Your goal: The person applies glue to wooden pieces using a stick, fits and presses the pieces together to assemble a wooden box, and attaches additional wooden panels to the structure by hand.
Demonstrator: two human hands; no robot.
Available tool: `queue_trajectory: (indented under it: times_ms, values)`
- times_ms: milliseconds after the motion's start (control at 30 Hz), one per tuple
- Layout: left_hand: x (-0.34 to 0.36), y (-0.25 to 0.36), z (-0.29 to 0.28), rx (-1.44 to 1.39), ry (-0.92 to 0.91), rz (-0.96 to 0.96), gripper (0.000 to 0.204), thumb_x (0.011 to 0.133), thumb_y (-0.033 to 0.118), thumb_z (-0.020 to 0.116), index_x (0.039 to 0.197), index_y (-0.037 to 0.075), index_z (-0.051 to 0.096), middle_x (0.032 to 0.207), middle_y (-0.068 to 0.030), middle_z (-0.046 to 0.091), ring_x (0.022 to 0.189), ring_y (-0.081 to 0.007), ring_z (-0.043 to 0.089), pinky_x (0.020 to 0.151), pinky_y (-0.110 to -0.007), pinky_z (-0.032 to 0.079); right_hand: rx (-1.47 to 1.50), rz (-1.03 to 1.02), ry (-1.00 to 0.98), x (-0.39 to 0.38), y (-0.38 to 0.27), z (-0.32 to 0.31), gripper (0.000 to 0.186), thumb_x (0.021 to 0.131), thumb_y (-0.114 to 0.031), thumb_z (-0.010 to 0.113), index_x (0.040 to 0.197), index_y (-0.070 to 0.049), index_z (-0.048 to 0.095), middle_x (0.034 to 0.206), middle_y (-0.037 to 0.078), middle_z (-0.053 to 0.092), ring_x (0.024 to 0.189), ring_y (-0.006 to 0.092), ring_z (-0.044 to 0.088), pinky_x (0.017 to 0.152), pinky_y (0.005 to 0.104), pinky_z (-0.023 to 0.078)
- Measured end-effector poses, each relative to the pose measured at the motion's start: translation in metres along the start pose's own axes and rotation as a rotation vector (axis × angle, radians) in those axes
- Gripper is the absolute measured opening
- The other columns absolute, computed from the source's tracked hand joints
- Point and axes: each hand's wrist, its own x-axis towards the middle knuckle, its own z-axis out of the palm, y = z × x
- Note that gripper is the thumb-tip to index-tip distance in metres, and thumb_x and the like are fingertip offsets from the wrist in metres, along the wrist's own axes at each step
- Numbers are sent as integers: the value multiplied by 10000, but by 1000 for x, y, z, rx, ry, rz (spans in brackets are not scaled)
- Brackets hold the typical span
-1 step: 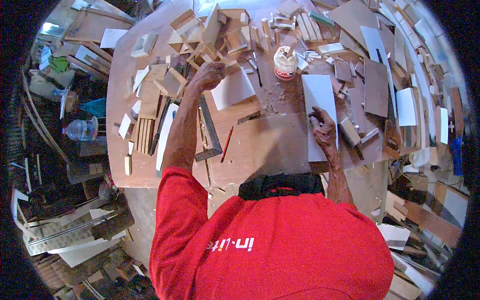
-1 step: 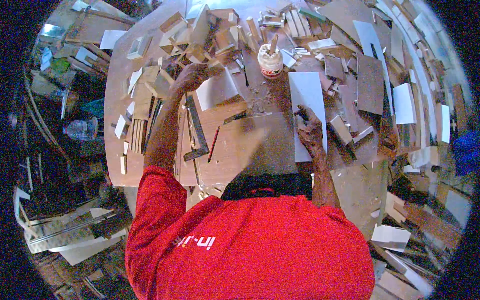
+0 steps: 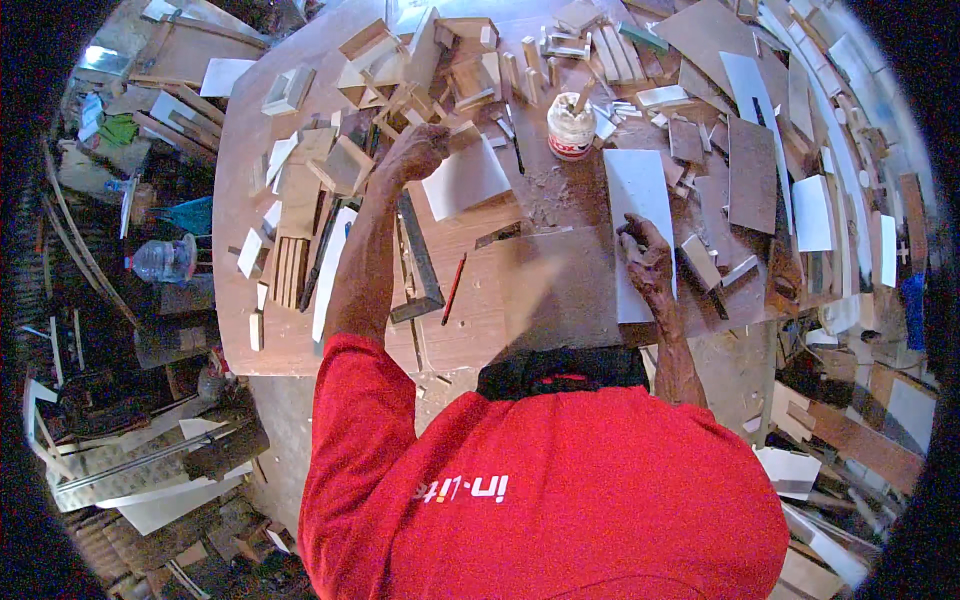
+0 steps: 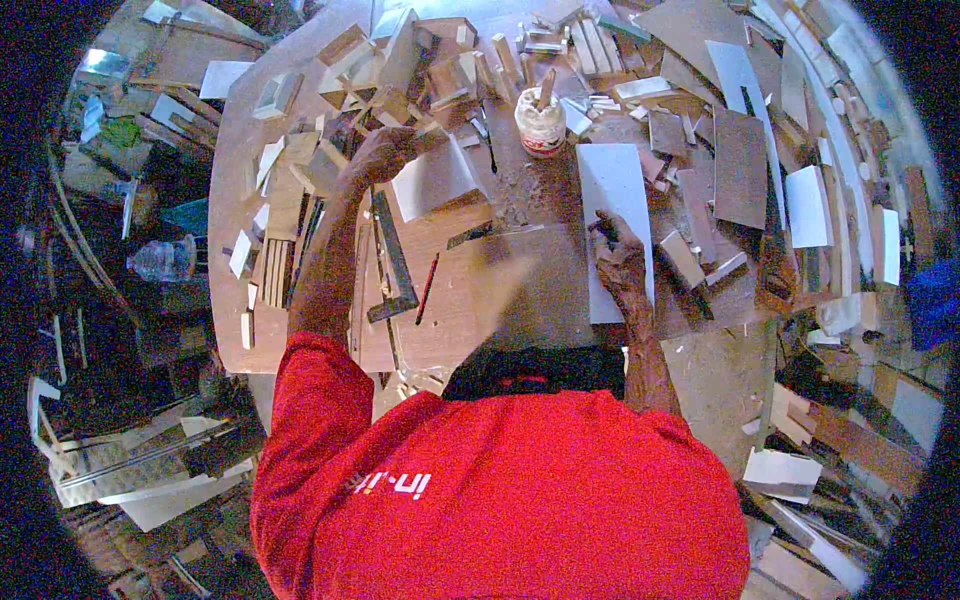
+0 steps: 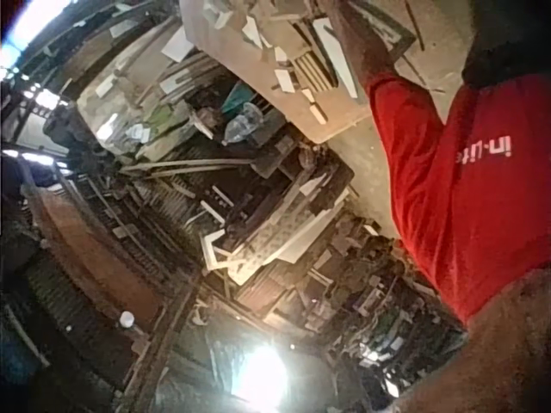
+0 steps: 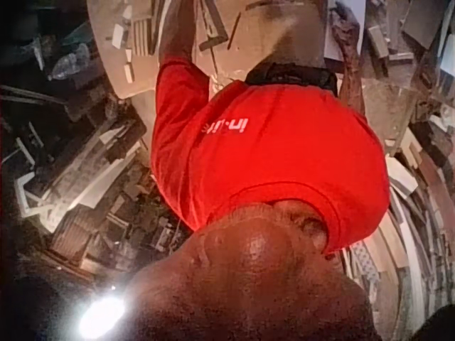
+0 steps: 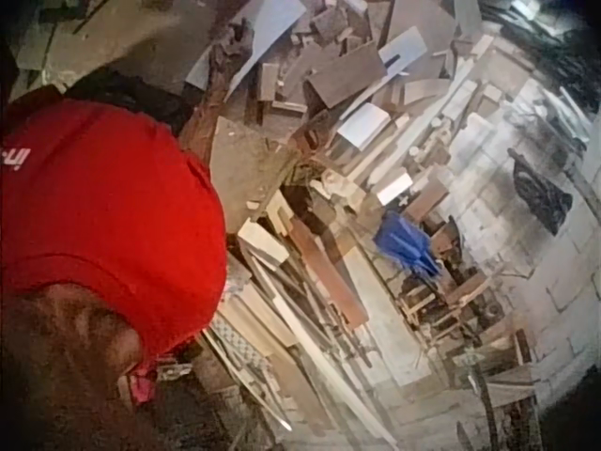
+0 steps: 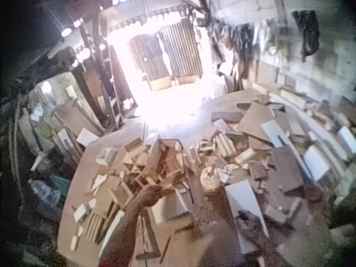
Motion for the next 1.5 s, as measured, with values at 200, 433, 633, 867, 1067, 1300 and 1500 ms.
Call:
queue_trajectory:
  times_ms: [200, 433, 633, 867, 1067, 1300, 1500]
  values:
    - [3, 6, -4, 71, -17, -43, 177, 778, 127, 633, 937, 48, 640, 856, -199, 658, 824, -381, 629, 736, -450, 487, -64, -22, 18, 1, 4, 1, 314, 876, -74, 573, 1184, -13, 581, 972, 124, 683, 893, 213, 655, 802, 319, 513]
    - [1, 9, -6, 129, -55, -36, 278, 762, 189, 677, 1005, 63, 625, 951, -189, 654, 897, -369, 621, 770, -444, 483, -86, -16, 10, 2, 1, -1, 311, 867, -70, 571, 1171, -6, 589, 967, 132, 683, 882, 225, 654, 810, 321, 506]
    - [0, 5, -16, 156, -79, 65, 481, 768, 243, 700, 1190, 46, 578, 1171, -171, 613, 1085, -326, 580, 927, -387, 464, -62, -24, 19, 2, 1, -1, 311, 871, -85, 572, 1171, -3, 589, 978, 134, 686, 897, 229, 655, 817, 323, 504]
    - [-9, 10, -40, -190, 137, -59, 401, 822, 250, 679, 1148, 26, 611, 1073, -161, 662, 969, -262, 644, 849, -353, 500, -84, -55, 30, 3, 1, -1, 303, 876, -89, 566, 1166, -4, 590, 976, 140, 687, 896, 231, 656, 819, 325, 503]
    - [-18, 4, -52, -193, 548, -185, 271, 762, 164, 684, 990, 17, 684, 815, -123, 707, 693, -204, 676, 648, -310, 512, -48, -30, 23, 3, -2, -2, 279, 849, -101, 586, 1115, -21, 612, 972, 157, 674, 906, 296, 657, 819, 361, 510]
    - [-25, -1, -47, -72, 472, -312, 245, 749, 234, 680, 848, 14, 717, 728, -129, 691, 646, -219, 661, 622, -341, 505, -106, -83, 56, 5, 3, -1, 291, 844, -118, 608, 1117, -19, 612, 969, 170, 673, 888, 297, 662, 808, 368, 514]
    - [-25, 2, -46, -70, 411, -280, 373, 836, 378, 643, 982, 37, 680, 823, -132, 686, 708, -216, 651, 645, -356, 507, -96, -74, 52, 7, 1, -3, 288, 839, -122, 612, 1105, -11, 617, 969, 179, 675, 888, 302, 663, 810, 366, 515]
